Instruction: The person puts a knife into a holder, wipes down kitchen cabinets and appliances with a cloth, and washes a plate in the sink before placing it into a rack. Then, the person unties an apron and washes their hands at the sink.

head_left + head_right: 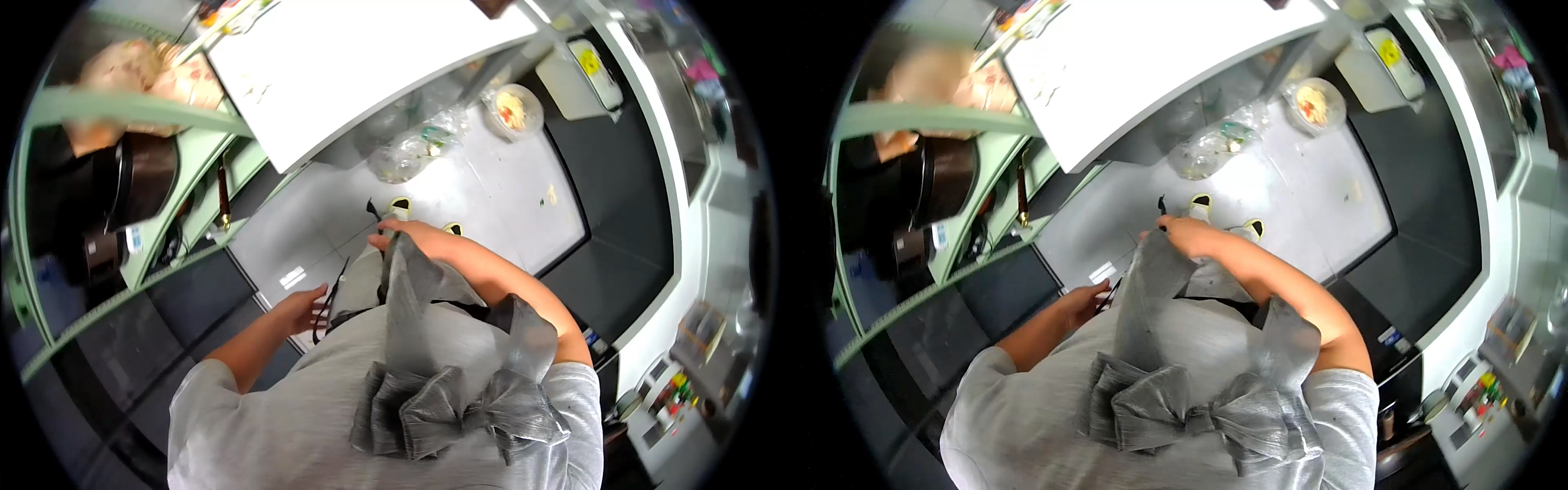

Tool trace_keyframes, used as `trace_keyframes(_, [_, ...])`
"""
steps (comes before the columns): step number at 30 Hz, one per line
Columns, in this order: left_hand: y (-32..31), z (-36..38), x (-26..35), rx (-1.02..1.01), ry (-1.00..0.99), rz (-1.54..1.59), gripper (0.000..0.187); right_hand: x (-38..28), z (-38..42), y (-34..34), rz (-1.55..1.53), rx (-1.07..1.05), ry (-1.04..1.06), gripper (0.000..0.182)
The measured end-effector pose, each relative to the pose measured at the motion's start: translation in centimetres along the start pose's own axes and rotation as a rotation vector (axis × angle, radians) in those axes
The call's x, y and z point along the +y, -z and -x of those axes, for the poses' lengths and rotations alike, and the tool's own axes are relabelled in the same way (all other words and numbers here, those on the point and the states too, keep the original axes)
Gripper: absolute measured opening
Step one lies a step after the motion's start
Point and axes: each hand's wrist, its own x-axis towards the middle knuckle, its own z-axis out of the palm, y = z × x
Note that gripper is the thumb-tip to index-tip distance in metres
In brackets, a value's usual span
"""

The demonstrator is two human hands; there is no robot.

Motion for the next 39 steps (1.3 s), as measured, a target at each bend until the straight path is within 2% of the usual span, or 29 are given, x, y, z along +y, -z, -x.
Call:
trace_keyframes(2, [-0.5, -0.5, -0.1, 0.138, -0.277, -0.05, 0.055, -4.1, -0.5, -0.2, -0.236, -0.172, -0.217, 0.058])
trace_keyframes(3, [-0.4, -0.8, 0.0, 0.101, -0.332, -0.015, 0.052, -3.8, -1.7, -1.4, -0.006, -0.143, -0.184, 0.056])
trace_keyframes(4, [-1.3, 0.4, 0.3, 0.085, -0.396, 0.034, 0.05, -2.9, -2.4, -2.2, 0.014, -0.173, -0.175, 0.056])
trace_keyframes(6, [-1.0, -0.2, -0.1, 0.015, -0.597, 0.029, 0.041, -1.5, -3.0, -3.2, -0.203, -0.096, 0.013, 0.055])
trace_keyframes(7, [-1.7, 0.5, -0.1, -0.053, -0.635, 0.13, 0.035, -2.3, -2.5, -3.6, -0.353, 0.073, -0.061, 0.051])
trace_keyframes(8, [-2.0, 0.7, -0.5, -0.051, -0.642, 0.156, 0.035, -1.5, -2.9, -4.0, -0.683, 0.13, -0.017, 0.044])
trace_keyframes(10, [-2.5, 0.8, -0.9, -0.15, -0.681, 0.321, 0.034, -5.2, -1.3, -1.9, -0.965, 0.152, -0.235, 0.042])
trace_keyframes(11, [-2.7, 0.6, -1.0, -0.11, -0.911, 0.274, 0.026, -6.2, -0.9, -1.4, -0.951, 0.147, -0.233, 0.042])
trace_keyframes(13, [-3.7, 2.5, 0.4, 0.05, -1.309, -0.024, 0.026, -7.6, -0.2, -0.9, -0.379, -0.254, -0.229, 0.04])
trace_keyframes(14, [-4.7, 3.6, 1.1, 0.098, -1.472, -0.138, 0.026, -8.2, 0.2, -1.1, -0.337, -0.396, -0.133, 0.037])
trace_keyframes(16, [-5.8, 4.1, 1.3, -0.048, -1.373, -0.224, 0.024, -9.6, 0.7, -1.5, -0.259, -0.614, 0.143, 0.032])
trace_keyframes(17, [-5.5, 2.3, 1.0, 0.067, -1.356, -0.235, 0.021, -11.1, 1.8, -0.7, -0.317, -0.586, 0.163, 0.025])
trace_keyframes(18, [-5.1, 0.8, 0.8, 0.077, -1.373, -0.224, 0.021, -11.2, 1.9, -0.4, -0.298, -0.594, 0.169, 0.025])
trace_keyframes(20, [-4.3, -1.4, 0.5, 0.116, -1.252, -0.206, 0.021, -10.3, 1.9, 0.5, -0.173, -0.483, 0.354, 0.017])
trace_keyframes(21, [-4.0, -1.8, 0.5, 0.126, -1.178, -0.2, 0.024, -9.2, 1.6, 0.9, 0.013, -0.424, 0.551, 0.017])
trace_keyframes(22, [-4.6, -0.1, 0.8, 0.131, -1.188, -0.194, 0.024, -9.2, 2.0, 0.6, 0.023, -0.429, 0.556, 0.017])
trace_keyframes(24, [-5.6, 3.4, 1.2, 0.032, -0.715, 0.007, 0.021, -9.1, 3.4, -0.9, 0.8, 0.05, 0.282, 0.02])
trace_keyframes(25, [-5.4, 3.6, 1.2, -0.107, -0.664, 0.071, 0.017, -8.6, 3.1, -1.4, 0.805, 0.049, 0.322, 0.033])
trace_keyframes(26, [-5.6, 4.2, 1.4, -0.104, -0.676, 0.068, 0.017, -8.2, 2.8, -1.8, 0.637, 0.012, 0.32, 0.035])
trace_keyframes(28, [-6.0, 5.7, 1.5, -0.178, -0.534, -0.045, 0.02, -7.0, 2.6, -3.1, 0.53, 0.063, 0.436, 0.037])
trace_keyframes(29, [-4.9, 5.0, 1.6, -0.311, -0.509, -0.176, 0.027, -6.7, 2.6, -3.5, 0.528, 0.133, 0.499, 0.031])
trace_keyframes(30, [-4.7, 5.2, 1.6, -0.308, -0.515, -0.181, 0.027, -6.4, 2.3, -3.4, 0.532, 0.138, 0.504, 0.031])
trace_keyframes(32, [-4.6, 5.5, 1.4, -0.354, -0.506, -0.412, 0.033, -5.9, 1.8, -3.0, 0.599, 0.031, 0.612, 0.026])
trace_keyframes(33, [-4.2, 5.4, 1.4, -0.306, -0.58, -0.467, 0.038, -6.0, 1.8, -2.4, 0.47, 0.035, 0.612, 0.016])
trace_keyframes(34, [-3.8, 5.3, 1.3, -0.304, -0.586, -0.471, 0.038, -6.2, 1.5, -1.3, 0.475, 0.04, 0.614, 0.016])
trace_keyframes(36, [-3.0, 5.2, 1.3, -0.217, -0.634, -0.122, 0.04, -7.0, 0.8, 0.7, -0.477, -0.403, 0.106, 0.018])
trace_keyframes(37, [-3.0, 5.5, 1.5, -0.248, -0.69, -0.117, 0.034, -7.6, 1.3, 1.1, -0.697, -0.432, -0.02, 0.029])
trace_keyframes(38, [-2.8, 5.1, 1.3, -0.247, -0.694, -0.124, 0.034, -8.1, 1.9, 1.6, -0.695, -0.427, -0.014, 0.029])
trace_keyframes(39, [-2.2, 4.2, 1.0, -0.223, -0.751, -0.29, 0.031, -8.4, 2.5, 2.2, -0.838, -0.472, -0.04, 0.025])
